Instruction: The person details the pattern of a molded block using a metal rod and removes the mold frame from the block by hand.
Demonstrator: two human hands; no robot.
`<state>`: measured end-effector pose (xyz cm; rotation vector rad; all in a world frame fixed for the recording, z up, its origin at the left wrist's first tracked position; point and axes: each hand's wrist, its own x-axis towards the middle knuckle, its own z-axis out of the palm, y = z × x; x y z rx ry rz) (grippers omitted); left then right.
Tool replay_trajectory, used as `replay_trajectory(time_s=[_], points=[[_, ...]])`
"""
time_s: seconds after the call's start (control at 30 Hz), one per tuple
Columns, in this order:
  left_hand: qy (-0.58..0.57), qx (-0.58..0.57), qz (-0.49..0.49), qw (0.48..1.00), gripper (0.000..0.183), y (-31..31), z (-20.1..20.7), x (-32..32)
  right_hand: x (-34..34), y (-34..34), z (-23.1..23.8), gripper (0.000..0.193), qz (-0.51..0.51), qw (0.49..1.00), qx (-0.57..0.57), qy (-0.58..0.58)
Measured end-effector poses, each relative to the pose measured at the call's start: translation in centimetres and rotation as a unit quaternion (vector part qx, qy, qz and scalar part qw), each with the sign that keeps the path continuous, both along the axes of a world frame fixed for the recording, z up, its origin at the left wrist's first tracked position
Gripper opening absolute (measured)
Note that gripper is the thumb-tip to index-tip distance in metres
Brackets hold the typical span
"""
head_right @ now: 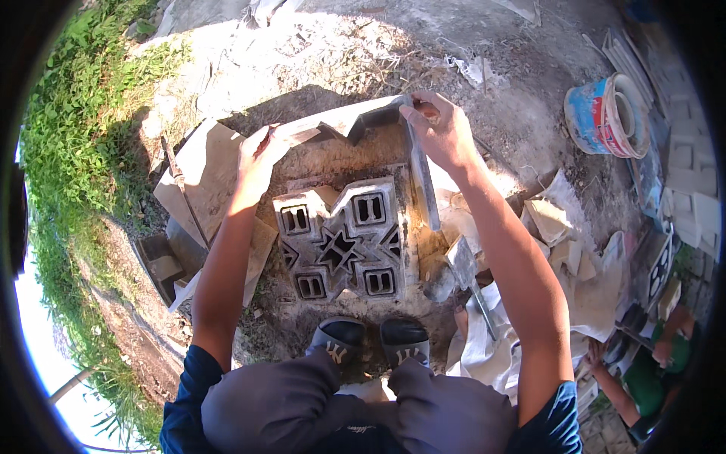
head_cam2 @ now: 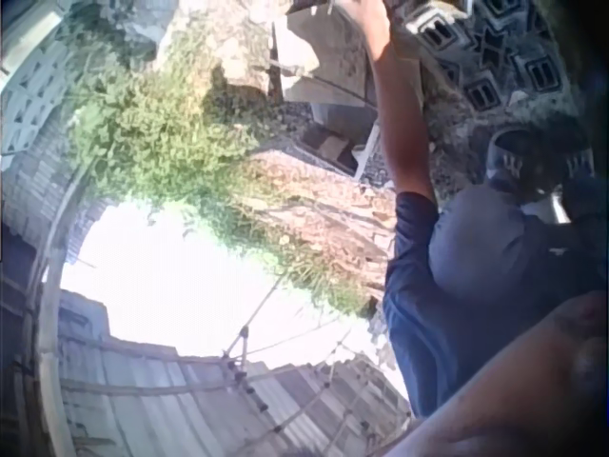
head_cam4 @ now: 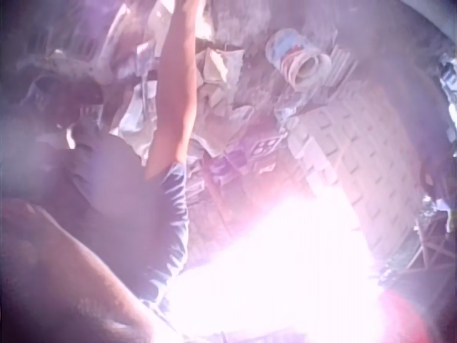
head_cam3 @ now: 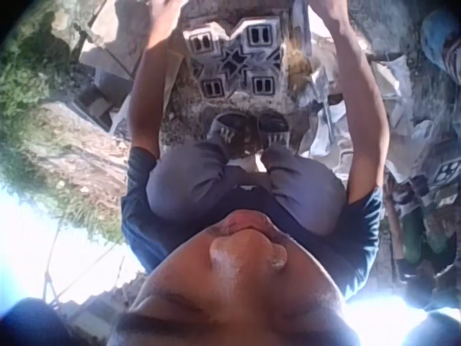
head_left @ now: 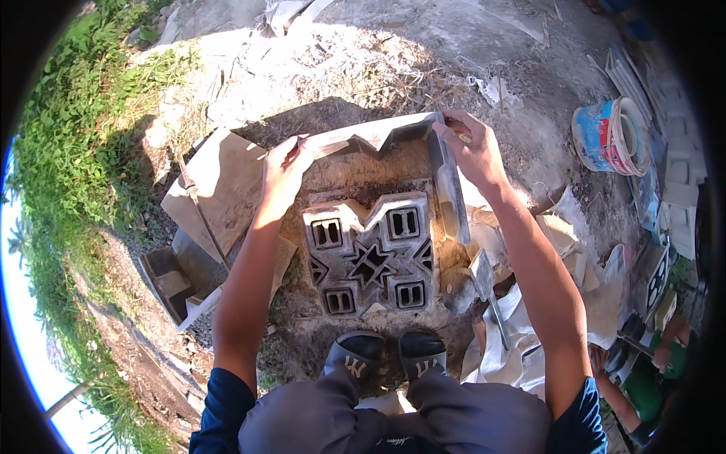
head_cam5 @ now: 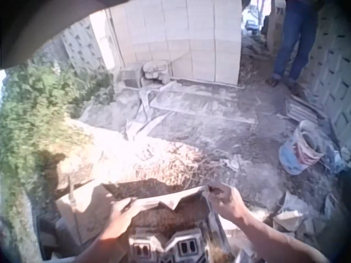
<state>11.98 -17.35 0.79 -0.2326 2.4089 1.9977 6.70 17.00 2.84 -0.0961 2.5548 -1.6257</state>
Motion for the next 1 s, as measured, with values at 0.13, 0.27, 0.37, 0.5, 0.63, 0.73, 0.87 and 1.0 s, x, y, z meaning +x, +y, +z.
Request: replay_trajectory(time_s=[0.13, 0.27, 0.37, 0.5, 0.63, 0.73, 0.87, 1.0], points=[[-0.008, 0.022, -0.004, 1.000, 0.021, 0.6, 0.0, -0.3, 1.4, 1.4, 0.6, 0.056, 0.061, 0.997, 0.000, 0.045], [-0.020, -0.076, -0.050, 0.996, 0.029, -0.6, 0.2, -0.3, 4.7, 1.6, 2.4, 0.056, 0.055, 0.997, 0.009, -0.054], [-0.016, -0.107, -0.066, 0.992, 0.029, -0.9, 0.4, -0.4, 6.7, 2.8, 2.6, 0.045, 0.093, 0.989, 0.080, -0.078], [-0.024, -0.174, -0.069, 0.982, 0.026, -0.2, 1.7, -0.9, 7.7, 2.3, 3.6, 0.025, 0.080, 0.994, 0.057, -0.048], [-0.005, -0.215, -0.076, 0.974, 0.027, 0.3, 2.9, -1.0, 7.2, 1.2, 3.9, 0.020, 0.082, 0.994, 0.074, -0.026], [0.002, -0.242, -0.064, 0.968, 0.026, 0.5, 3.0, -1.0, 7.4, 0.6, 3.0, 0.016, 0.045, 0.995, 0.094, -0.012], [-0.034, -0.329, -0.102, 0.938, 0.024, 1.0, 4.8, -1.9, 6.9, 0.2, 3.6, 0.019, 0.019, 0.992, 0.119, -0.027], [-0.009, -0.345, -0.065, 0.936, 0.025, 1.3, 5.3, -1.8, 5.9, 0.1, 4.6, 0.022, 0.028, 0.984, 0.177, -0.009]])
